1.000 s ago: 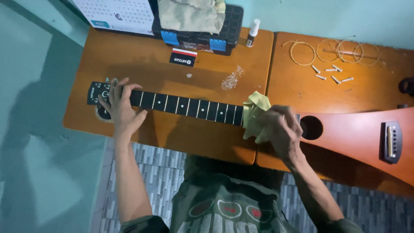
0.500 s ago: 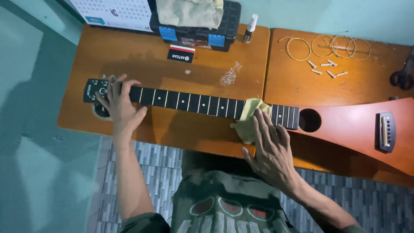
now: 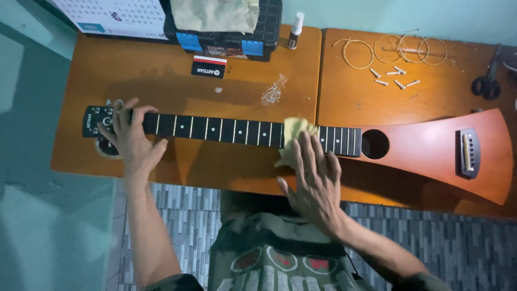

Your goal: The person wipes the fretboard of a guitar with a yellow cloth. They hold the headstock with one hand and rub the fretboard with the other, moving from the middle of the neck toward the headstock and back.

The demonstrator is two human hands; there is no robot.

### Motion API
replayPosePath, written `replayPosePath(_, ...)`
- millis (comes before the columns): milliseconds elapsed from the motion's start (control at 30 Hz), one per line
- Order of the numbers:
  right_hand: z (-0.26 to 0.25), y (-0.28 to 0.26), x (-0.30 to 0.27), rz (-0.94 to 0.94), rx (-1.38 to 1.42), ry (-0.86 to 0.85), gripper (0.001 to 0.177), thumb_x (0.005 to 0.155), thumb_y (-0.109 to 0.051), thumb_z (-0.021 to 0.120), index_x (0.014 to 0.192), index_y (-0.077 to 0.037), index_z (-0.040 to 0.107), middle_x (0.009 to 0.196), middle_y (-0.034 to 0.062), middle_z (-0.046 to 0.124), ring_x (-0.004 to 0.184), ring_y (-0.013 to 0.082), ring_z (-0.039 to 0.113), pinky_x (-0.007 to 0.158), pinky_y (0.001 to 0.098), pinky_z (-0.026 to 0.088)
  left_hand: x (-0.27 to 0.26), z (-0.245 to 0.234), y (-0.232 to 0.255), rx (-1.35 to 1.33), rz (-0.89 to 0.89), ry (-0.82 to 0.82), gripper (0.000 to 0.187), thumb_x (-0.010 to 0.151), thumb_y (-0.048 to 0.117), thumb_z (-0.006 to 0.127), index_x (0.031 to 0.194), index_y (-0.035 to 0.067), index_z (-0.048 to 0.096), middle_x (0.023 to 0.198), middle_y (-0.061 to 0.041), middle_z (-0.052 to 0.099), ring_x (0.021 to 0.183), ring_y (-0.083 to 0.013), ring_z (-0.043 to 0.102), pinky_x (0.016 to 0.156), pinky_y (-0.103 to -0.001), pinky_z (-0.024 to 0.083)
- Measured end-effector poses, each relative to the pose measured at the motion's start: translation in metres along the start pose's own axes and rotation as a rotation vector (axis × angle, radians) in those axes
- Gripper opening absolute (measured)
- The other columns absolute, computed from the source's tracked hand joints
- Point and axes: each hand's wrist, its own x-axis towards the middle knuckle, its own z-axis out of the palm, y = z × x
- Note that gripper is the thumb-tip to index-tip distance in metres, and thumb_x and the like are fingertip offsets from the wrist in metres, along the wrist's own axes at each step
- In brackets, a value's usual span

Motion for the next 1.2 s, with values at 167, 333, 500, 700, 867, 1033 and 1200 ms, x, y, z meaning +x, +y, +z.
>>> replayPosePath(167,0.015,0.001,0.049,0.103,0.067,0.007,0.082,0.097,-0.07,0.044,0.159,-0.016,0.044,0.167,0.0268,0.028,0.153,0.0494,0.025,0.11,0.0619,0.018,-0.001,-0.008,0.006,-0.048,0.034,0.002,0.069,0.056,0.001,0.081,0.118,0.024,0.062,0.15,-0.012,0.049,0.147,-0.0508,0.032,0.102,-0.087,0.005)
replayPosePath(333,0.004,-0.001,0.012,0.059,-0.03,-0.052,0.091,0.105,-0.064,0.04,0.162,0.004,0.024,0.17,0.0244,0.024,0.16,0.0346,0.024,0.129,0.0448,0.002,0.002,-0.021,0.019,-0.103,0.026,-0.076,0.057,0.072,0.009,0.078,0.124,0.019,0.055,0.154,-0.01,0.039,0.154,-0.0447,0.018,0.112,-0.078,-0.005)
replayPosePath(500,-0.011,0.058,-0.026,0.185,-0.263,-0.092,0.11,0.084,-0.075,0.066,0.158,0.001,0.038,0.167,0.019,0.038,0.153,0.0287,0.036,0.116,0.0435,0.023,0.001,-0.025,0.022,-0.098,0.015,-0.095,0.06,0.071,0.007,0.08,0.123,0.017,0.054,0.153,-0.011,0.04,0.154,-0.0447,0.018,0.111,-0.078,-0.005)
replayPosePath(700,-0.017,0.054,-0.006,-0.065,0.023,-0.068,0.081,0.106,-0.056,0.038,0.162,0.001,0.031,0.17,0.0197,0.028,0.158,0.0284,0.027,0.122,0.0491,0.013,-0.001,-0.022,0.021,-0.085,0.042,-0.046,0.061,0.069,0.006,0.08,0.124,0.018,0.054,0.152,-0.009,0.04,0.153,-0.0456,0.02,0.112,-0.078,-0.003)
replayPosePath(867,0.008,0.017,0.036,-0.197,0.256,-0.09,0.078,0.1,-0.064,0.037,0.159,-0.013,0.039,0.169,0.0107,0.033,0.156,0.027,0.029,0.119,0.0559,0.015,0.001,-0.003,0.002,-0.017,0.035,0.028,0.072,0.052,0.002,0.083,0.118,0.024,0.062,0.151,-0.01,0.049,0.147,-0.0471,0.034,0.105,-0.083,0.007)
replayPosePath(1033,-0.006,0.018,0.043,-0.199,0.266,-0.057,0.073,0.103,-0.057,0.041,0.159,-0.012,0.04,0.165,0.0163,0.038,0.153,0.029,0.036,0.115,0.0609,0.02,-0.001,-0.009,0.005,-0.029,0.041,0.018,0.076,0.052,0.003,0.087,0.12,0.023,0.061,0.152,-0.011,0.047,0.147,-0.0457,0.032,0.104,-0.085,0.009)
replayPosePath(1200,-0.03,0.05,0.006,-0.065,-0.047,-0.027,0.06,0.097,-0.055,0.058,0.141,-0.013,0.059,0.156,0.0162,0.055,0.155,0.0324,0.039,0.11,0.0673,0.017,0.0,-0.007,0.011,-0.012,-0.016,0.015,0.077,0.049,-0.002,0.089,0.117,0.024,0.062,0.15,-0.01,0.049,0.148,-0.0463,0.031,0.106,-0.082,0.004)
